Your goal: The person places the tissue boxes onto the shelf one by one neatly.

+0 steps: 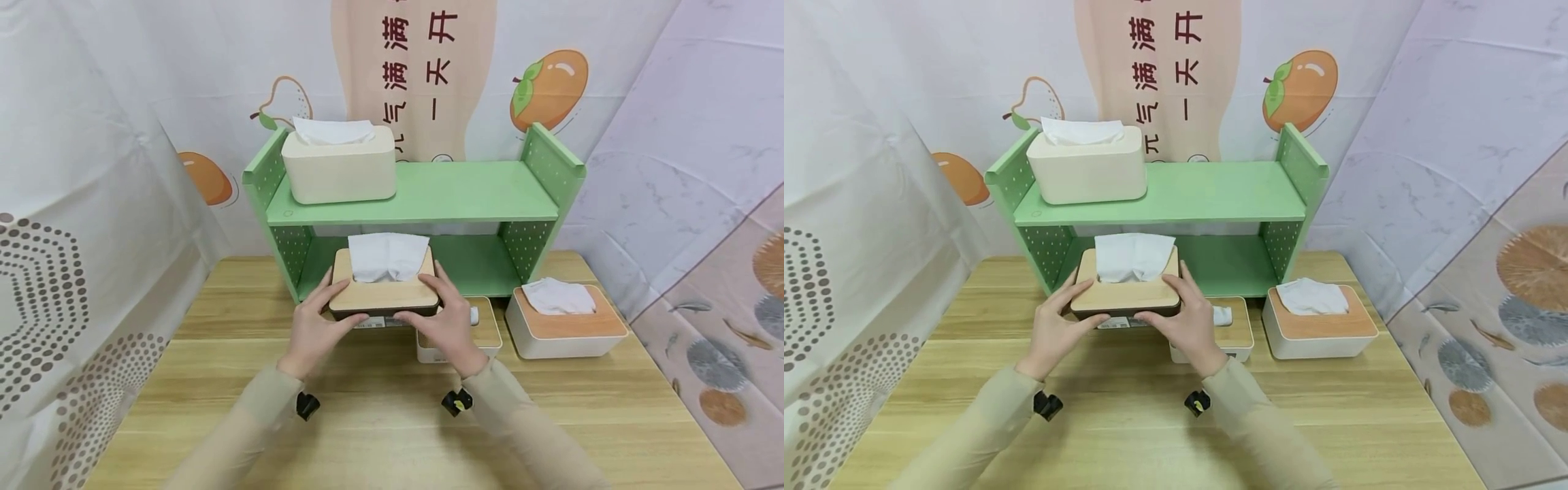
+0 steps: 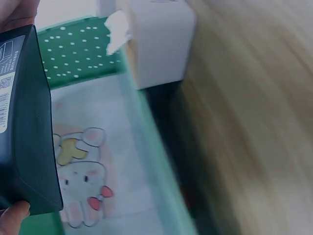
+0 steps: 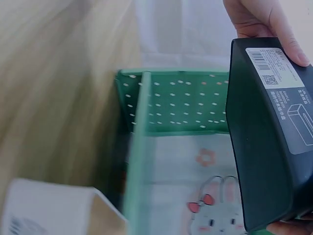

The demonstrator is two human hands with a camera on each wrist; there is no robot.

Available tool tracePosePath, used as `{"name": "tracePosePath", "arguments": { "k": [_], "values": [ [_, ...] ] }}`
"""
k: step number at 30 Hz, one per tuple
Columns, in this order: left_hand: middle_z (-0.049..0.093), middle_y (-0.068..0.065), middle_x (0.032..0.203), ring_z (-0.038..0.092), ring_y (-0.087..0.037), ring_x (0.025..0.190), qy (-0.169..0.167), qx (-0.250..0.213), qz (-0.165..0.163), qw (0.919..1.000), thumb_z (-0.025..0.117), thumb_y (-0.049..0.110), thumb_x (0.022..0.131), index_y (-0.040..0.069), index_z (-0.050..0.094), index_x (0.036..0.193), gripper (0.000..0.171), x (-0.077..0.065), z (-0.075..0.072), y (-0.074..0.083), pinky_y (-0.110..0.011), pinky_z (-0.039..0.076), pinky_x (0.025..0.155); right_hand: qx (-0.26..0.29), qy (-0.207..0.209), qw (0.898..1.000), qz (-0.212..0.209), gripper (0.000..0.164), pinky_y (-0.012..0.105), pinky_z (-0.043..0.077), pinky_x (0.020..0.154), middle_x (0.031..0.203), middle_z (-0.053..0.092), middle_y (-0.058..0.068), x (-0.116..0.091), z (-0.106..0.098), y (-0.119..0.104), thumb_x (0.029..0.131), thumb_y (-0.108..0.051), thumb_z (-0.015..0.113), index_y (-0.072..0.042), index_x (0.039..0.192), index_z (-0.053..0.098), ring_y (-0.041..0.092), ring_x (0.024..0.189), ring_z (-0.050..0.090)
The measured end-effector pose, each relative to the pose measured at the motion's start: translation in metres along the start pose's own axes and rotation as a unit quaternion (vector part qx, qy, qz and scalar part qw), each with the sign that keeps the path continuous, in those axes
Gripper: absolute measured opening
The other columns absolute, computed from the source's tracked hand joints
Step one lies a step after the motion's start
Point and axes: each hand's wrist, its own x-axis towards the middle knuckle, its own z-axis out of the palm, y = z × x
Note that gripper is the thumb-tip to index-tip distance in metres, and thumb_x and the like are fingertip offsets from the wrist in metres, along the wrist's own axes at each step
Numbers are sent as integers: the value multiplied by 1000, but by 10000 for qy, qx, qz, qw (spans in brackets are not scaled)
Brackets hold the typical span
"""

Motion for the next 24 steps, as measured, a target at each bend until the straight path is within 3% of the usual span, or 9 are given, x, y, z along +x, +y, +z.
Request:
{"name": "tracePosePath", "arguments": {
  "k": [7, 11, 15, 18, 21, 24],
  "values": [
    [41, -20, 145, 46, -31, 130, 103, -237, 616, 9978, 86, 12, 66, 3, 64, 121, 60, 20, 4, 21, -36, 49, 92, 50, 480, 9982, -370, 66, 42, 49, 92, 141, 42, 30, 17, -22, -7, 58, -8, 89, 6, 116, 61, 39, 128, 45],
    [42, -21, 144, 46, -30, 130, 114, -412, 962, 9944, 85, 8, 66, 0, 64, 120, 58, 32, 6, 32, -28, 47, 94, 4, 606, 9967, -539, 66, 42, 48, 93, 142, 42, 27, 26, -36, -11, 63, -18, 87, 5, 118, 61, 38, 128, 46],
    [41, -23, 144, 43, -30, 133, 89, -585, 1365, 9889, 84, 5, 67, -3, 63, 119, 56, 45, 9, 42, -25, 45, 97, -34, 770, 9948, -659, 67, 35, 48, 94, 143, 41, 25, 35, -49, -13, 64, -29, 85, 5, 117, 61, 37, 126, 49],
    [39, -23, 145, 44, -30, 132, 31, -716, 1584, 9848, 82, 4, 69, -4, 62, 119, 54, 55, 12, 48, -25, 45, 97, -51, 910, 9934, -702, 65, 23, 49, 92, 143, 43, 24, 43, -57, -15, 63, -22, 87, 5, 116, 62, 36, 126, 50],
    [40, -24, 144, 44, -30, 132, -30, -712, 1689, 9831, 81, 5, 71, -4, 63, 119, 52, 66, 14, 54, -27, 46, 97, -30, 997, 9929, -653, 64, 14, 46, 88, 143, 42, 23, 51, -65, -15, 61, -14, 88, 5, 116, 63, 35, 125, 51],
    [43, -24, 142, 43, -29, 133, -75, -644, 1733, 9827, 81, 8, 73, -3, 63, 119, 51, 77, 18, 60, -31, 48, 96, -17, 1080, 9924, -585, 64, 12, 45, 89, 143, 42, 22, 57, -71, -14, 63, -21, 88, 4, 116, 63, 33, 125, 51]
  ]
}}
